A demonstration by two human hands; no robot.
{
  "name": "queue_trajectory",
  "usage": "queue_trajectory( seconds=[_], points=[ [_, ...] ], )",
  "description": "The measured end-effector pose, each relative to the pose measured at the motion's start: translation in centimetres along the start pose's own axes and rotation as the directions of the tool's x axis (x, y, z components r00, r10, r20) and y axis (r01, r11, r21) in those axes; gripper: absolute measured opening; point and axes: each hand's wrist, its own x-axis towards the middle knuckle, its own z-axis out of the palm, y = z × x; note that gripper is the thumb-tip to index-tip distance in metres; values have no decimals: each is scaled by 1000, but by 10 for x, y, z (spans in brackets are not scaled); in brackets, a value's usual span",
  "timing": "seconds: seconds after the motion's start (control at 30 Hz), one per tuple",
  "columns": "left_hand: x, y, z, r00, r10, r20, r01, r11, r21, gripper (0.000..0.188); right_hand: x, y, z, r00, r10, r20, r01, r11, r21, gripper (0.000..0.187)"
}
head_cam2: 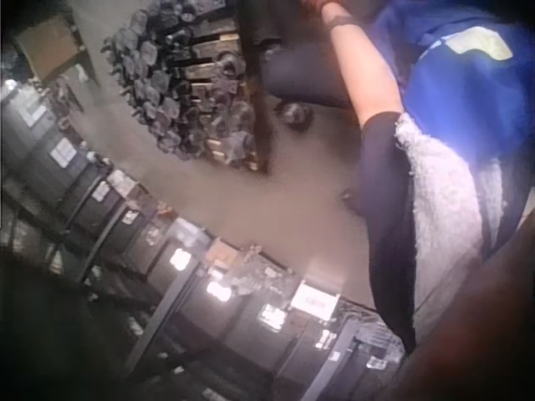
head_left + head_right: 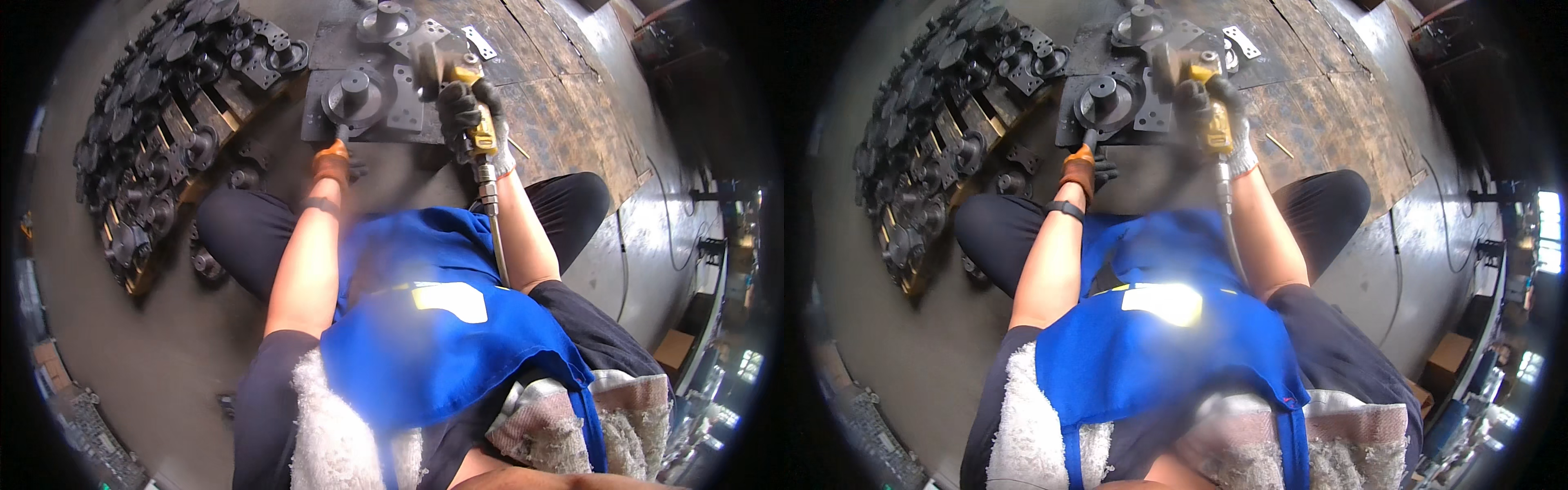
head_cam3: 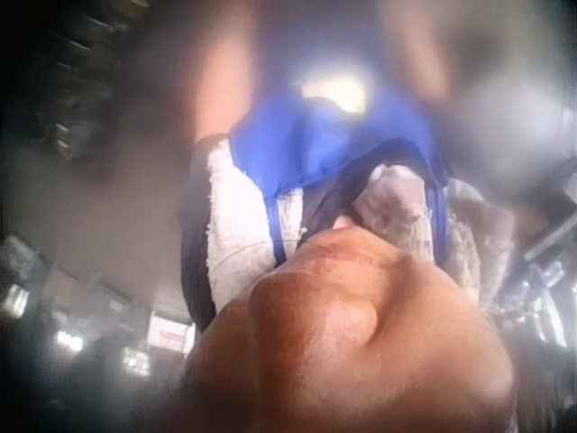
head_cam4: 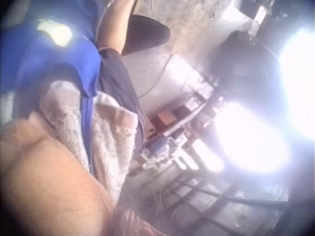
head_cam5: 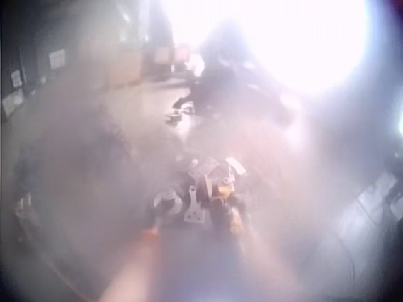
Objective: The person sits on the floor and uses a handheld angle grinder to smooth the surface of metal parts. They hold each part with a gloved hand and move the grinder across the surface, then place the finished part aside and pick up another.
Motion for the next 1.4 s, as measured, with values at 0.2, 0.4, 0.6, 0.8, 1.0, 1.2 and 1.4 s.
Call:
queue_trajectory(
  seconds=[0.2, 0.4, 0.6, 0.8, 1.0, 1.2, 1.4],
  points=[
    [50, -5, -4, 963, 107, 249, -119, 992, 34, 65, -5, -11, -40, 995, 104, 0, -101, 970, 223, 32],
    [-21, 8, 11, 993, 63, 102, -45, 984, -174, 62, 4, -6, -33, 996, 85, -39, -74, 971, 229, 32],
    [-114, 22, 37, 949, 199, 243, -216, 975, 47, 50, 15, -12, -39, 998, 44, -41, -35, 979, 203, 36],
    [-135, -4, 51, 792, 235, 564, -457, 840, 292, 39, 32, 5, -37, 996, -11, -94, 24, 990, 137, 36],
    [-11, -48, 51, 185, 429, 884, -222, -858, 463, 16, 46, 13, -45, 994, 44, -102, -28, 988, 155, 29],
    [-109, 0, 71, 568, 448, 691, -500, -479, 722, 26, 55, 28, -40, 991, 64, -117, -30, 963, 267, 29],
    [-107, 4, 71, 574, 499, 649, -587, -302, 751, 39, 57, 15, -59, 985, -97, -145, 106, 993, 59, 28]
  ],
)
